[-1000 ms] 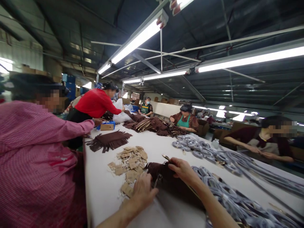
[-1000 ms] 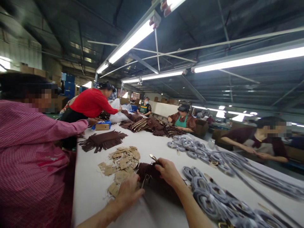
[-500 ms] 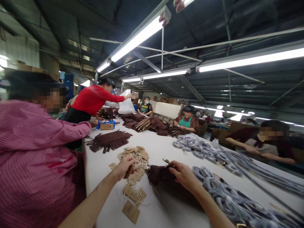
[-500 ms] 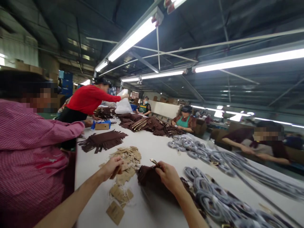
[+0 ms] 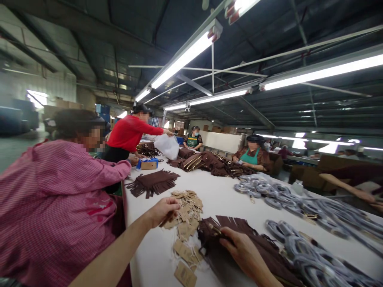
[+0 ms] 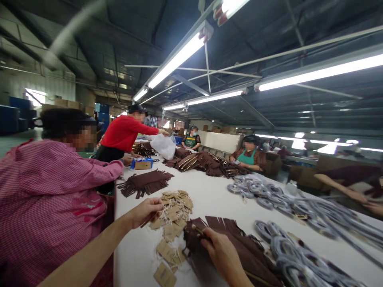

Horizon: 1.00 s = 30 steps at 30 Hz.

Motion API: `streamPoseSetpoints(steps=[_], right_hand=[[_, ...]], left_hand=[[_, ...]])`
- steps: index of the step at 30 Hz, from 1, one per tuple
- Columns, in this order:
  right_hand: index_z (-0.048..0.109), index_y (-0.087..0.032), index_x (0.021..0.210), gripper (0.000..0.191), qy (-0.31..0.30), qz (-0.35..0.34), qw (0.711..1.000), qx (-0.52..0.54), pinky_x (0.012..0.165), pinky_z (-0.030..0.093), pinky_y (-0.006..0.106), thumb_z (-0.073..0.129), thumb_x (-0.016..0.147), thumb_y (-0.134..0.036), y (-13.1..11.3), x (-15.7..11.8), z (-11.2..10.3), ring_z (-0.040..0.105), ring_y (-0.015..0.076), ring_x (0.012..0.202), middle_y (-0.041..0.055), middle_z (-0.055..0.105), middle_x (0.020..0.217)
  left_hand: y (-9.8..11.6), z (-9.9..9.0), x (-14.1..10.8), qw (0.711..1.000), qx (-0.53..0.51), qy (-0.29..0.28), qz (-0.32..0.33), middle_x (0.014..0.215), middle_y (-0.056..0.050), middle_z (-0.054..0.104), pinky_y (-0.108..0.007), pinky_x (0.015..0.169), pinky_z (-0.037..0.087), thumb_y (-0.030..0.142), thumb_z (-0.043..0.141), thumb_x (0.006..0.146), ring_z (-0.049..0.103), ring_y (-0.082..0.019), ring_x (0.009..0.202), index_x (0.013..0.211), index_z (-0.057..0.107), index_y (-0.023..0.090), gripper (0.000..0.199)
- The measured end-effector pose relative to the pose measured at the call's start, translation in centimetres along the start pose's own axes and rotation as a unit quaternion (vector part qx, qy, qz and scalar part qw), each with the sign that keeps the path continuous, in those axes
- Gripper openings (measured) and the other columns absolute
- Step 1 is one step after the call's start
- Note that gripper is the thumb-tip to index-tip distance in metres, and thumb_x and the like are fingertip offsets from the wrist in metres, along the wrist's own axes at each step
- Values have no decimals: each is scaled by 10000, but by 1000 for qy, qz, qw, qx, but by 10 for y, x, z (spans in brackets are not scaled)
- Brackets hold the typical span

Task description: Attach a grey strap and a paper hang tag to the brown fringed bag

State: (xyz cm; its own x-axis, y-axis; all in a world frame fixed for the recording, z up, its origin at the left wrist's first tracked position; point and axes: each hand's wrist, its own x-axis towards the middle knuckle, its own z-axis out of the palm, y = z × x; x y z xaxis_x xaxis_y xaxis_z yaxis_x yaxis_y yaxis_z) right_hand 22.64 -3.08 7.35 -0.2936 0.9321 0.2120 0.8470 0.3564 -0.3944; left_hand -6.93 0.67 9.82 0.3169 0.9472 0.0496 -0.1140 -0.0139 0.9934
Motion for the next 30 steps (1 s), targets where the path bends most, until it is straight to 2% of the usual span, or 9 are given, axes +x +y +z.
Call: streamPoseSetpoints(steps=[4,7,11,14,18,22,25,28,30], right_hand=[[688,-274,878,200,-34,8,999,8,820,428,361,588,712,-223,-4,-9,12,634,283,959,43,732,942],[680,-230,1008,284,-14,-4,983,182,864,458,385,540,809,-375,-32,-9,13,614,277,1001,87,707,1017],[480,-276,1329,613,-78,30,855,511,787,527,328,574,817,-601,-82,-4,10,562,237,1136,81,614,1221],[590,-240,1136,529,-153,8,795,587,665,530,263,724,732,-554,-100,-4,12,646,170,873,31,671,936],[564,-171,721,502,-161,49,818,550,435,407,198,738,639,-635,-88,-10,9,489,72,428,-66,527,511],[497,-192,645,536,-110,65,874,468,415,354,190,691,631,-691,-65,-19,-6,461,70,416,-64,541,483],[482,-202,634,538,-68,71,895,435,412,333,191,646,658,-714,-56,-24,-12,455,74,428,-59,553,490],[491,-197,616,554,-23,90,888,449,380,268,186,669,633,-722,-53,-28,-9,394,54,395,-47,571,489],[559,-179,675,567,-10,111,855,507,356,192,182,690,614,-727,-54,-31,-4,325,36,358,-49,560,464]], left_hand=[[6,3,-7,999,-9,-39,-20,643,-12,645,-177,393,242,468,779,597,446,-49,396,743,478,176,444],[11,18,-13,997,-6,-70,-21,614,-22,654,-185,374,192,453,769,619,400,-39,353,745,502,165,413],[18,39,-20,994,7,-108,-5,584,-16,653,-195,381,213,449,760,644,404,-48,356,770,517,161,398],[24,44,-27,991,25,-128,7,582,1,637,-196,388,215,440,746,659,396,-45,369,769,506,164,383],[23,36,-36,988,63,-139,-11,536,35,598,-191,373,151,374,710,661,317,-30,340,803,525,168,311],[6,33,-45,986,74,-142,-37,500,61,546,-195,372,152,368,699,663,311,-34,345,812,561,160,291],[-10,41,-49,983,56,-161,-62,506,54,549,-206,373,164,413,683,681,309,-37,346,810,605,144,309],[-25,50,-51,982,45,-169,-76,500,50,532,-214,385,162,404,671,694,298,-38,357,772,643,125,291],[-34,58,-53,981,45,-175,-73,483,54,502,-218,394,157,374,673,687,290,-41,367,724,644,123,255]])
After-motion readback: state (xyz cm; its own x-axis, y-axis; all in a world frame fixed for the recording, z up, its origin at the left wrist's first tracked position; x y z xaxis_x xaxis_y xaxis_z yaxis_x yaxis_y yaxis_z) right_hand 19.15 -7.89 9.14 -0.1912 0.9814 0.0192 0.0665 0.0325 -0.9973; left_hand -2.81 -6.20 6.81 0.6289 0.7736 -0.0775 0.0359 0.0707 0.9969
